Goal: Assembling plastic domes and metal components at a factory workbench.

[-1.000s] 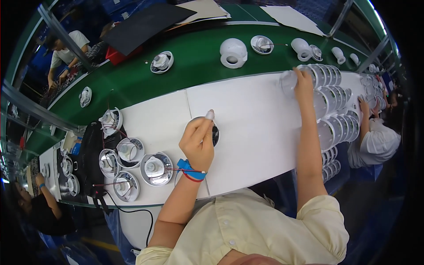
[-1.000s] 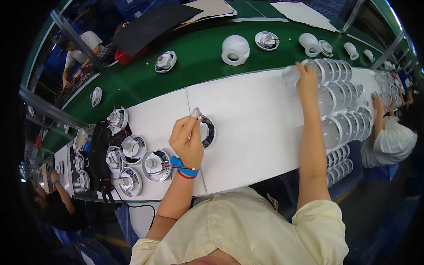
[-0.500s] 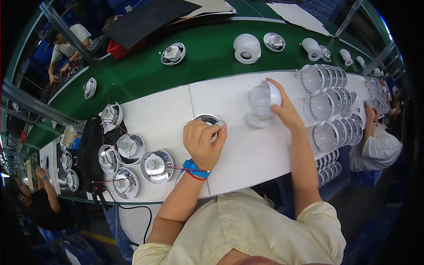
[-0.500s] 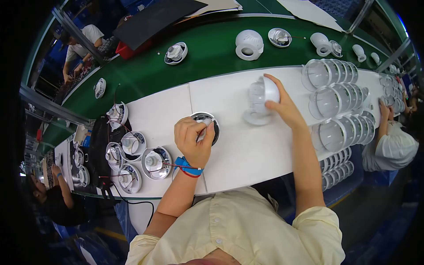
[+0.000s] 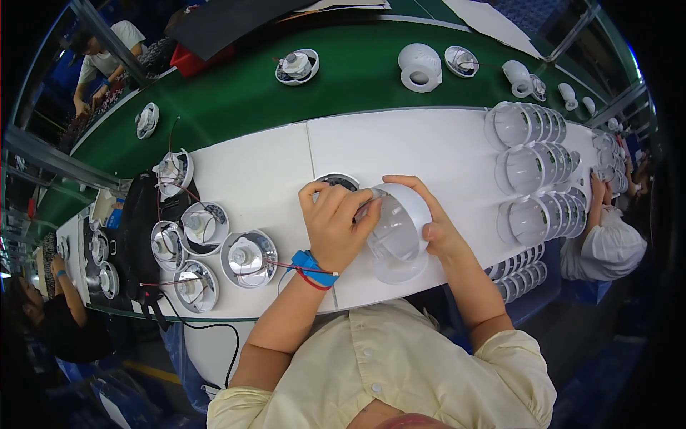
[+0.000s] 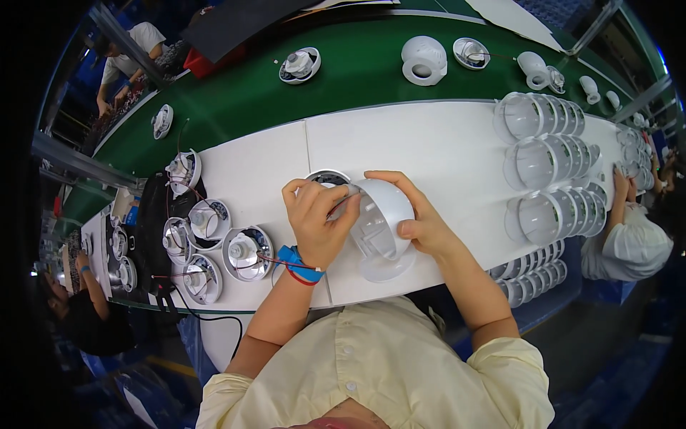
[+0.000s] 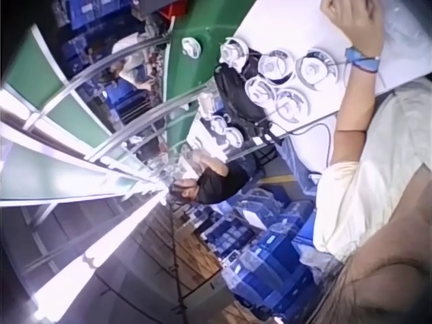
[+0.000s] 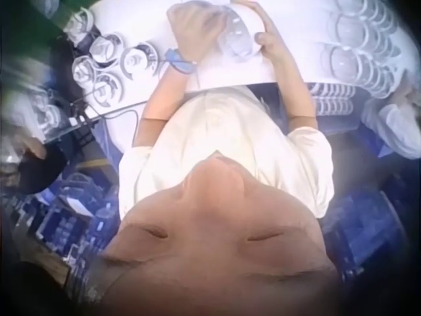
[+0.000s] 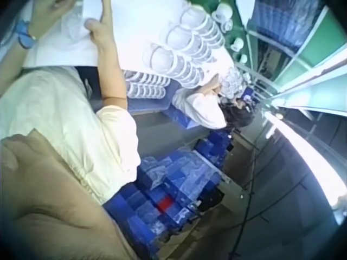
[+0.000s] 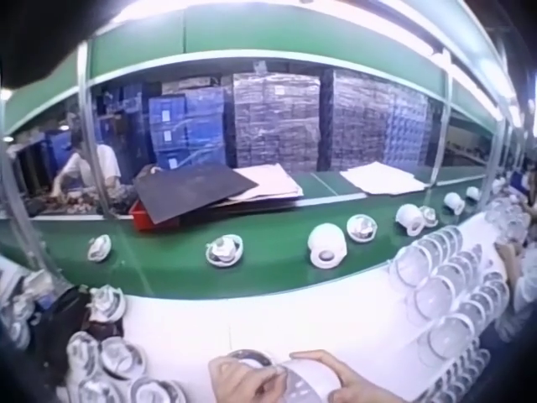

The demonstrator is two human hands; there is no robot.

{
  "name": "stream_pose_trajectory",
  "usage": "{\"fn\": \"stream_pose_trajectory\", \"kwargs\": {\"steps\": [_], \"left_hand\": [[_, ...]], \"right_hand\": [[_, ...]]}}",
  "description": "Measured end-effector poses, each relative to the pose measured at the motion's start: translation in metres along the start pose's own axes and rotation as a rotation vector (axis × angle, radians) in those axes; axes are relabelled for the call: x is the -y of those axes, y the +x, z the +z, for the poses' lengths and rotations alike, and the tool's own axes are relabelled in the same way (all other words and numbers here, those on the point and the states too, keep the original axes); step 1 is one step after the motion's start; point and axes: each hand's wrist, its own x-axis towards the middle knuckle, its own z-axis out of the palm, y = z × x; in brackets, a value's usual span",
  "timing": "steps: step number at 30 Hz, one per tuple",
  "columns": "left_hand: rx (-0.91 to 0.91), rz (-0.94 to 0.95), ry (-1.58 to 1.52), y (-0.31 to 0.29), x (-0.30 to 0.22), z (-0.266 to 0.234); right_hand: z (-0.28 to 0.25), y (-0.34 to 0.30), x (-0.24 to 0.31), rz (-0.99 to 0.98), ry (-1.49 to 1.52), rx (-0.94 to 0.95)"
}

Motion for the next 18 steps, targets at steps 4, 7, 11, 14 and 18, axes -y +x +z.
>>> {"fn": "stream_pose_trajectory", "kwargs": {"steps": [4,7,11,14,18], "left_hand": [[0.054,0.059,0.066,0.0011,-0.0016,-0.0051],[0.061,0.088,0.095,-0.0002,-0.0032,-0.0065],[0.07,0.06,0.051,-0.0036,-0.0026,-0.0035],[0.124,0.153,0.123,-0.0021,-0.0076,-0.0051],[0.055,0.13,0.14,-0.0036,-0.0094,-0.0025]], "right_hand": [[-0.001,-0.0034,0.0057,-0.022,-0.103,0.018],[-0.0011,-0.0044,0.0065,-0.019,-0.152,0.033],[-0.0007,-0.0059,0.0055,-0.002,-0.157,-0.009],[-0.003,-0.0056,0.0053,0.042,-0.146,0.005],[0.0008,-0.0064,0.0058,0.07,-0.056,0.011]]}}
